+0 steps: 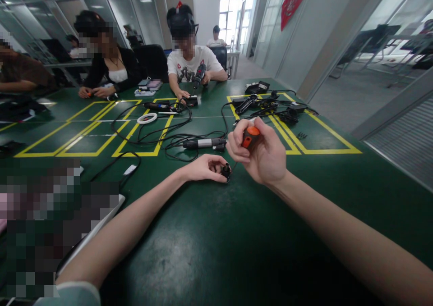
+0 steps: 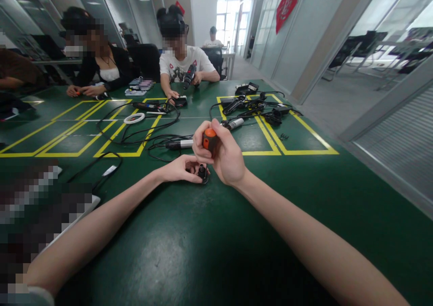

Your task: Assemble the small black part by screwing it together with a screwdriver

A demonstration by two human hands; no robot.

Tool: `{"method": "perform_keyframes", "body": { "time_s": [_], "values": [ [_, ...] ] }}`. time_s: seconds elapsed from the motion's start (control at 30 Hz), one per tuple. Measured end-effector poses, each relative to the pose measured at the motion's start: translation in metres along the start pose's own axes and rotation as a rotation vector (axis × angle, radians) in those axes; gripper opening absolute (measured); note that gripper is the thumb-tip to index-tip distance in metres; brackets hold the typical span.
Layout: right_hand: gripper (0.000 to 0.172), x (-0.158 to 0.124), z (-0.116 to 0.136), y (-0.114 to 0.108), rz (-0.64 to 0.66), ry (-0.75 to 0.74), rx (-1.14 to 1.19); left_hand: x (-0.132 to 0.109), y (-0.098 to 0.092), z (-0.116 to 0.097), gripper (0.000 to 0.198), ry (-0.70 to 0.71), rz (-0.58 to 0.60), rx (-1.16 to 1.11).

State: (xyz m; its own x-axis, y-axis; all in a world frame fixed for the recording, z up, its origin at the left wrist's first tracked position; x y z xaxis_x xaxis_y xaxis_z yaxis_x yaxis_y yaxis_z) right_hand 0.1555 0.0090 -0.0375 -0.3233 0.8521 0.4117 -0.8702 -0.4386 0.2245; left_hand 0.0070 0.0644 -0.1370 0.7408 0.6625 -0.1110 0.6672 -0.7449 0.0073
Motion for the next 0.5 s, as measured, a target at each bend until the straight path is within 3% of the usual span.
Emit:
{"method": "perform_keyframes", "body": {
  "time_s": [0.2, 0.5],
  "values": [
    [0.035, 0.0002, -0.0003, -0.0044, -0.074, -0.059, -0.007, 0.0004, 0.0007, 0.0025, 0.049, -0.026, 0.006, -0.007],
    [0.045, 0.0007, 0.0021, -0.0012, -0.03, 0.0, -0.024, -0.0003, 0.0012, 0.0, 0.047, -0.025, 0.013, 0.01]
  ]
}}
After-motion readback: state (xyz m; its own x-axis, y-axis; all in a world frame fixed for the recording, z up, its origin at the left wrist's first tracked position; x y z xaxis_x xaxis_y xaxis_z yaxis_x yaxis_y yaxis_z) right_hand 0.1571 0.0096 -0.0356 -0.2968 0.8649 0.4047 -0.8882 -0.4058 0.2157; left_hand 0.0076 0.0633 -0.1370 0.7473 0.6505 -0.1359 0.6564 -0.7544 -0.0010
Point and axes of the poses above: each hand's wrist, its own x-axis towards the middle knuckle, its own y-axis out of the palm, z = x × y, the point moved 2 cm from there along x, towards the middle knuckle, and after that the axes turned 11 degrees about -x, right-handed, at the moved point
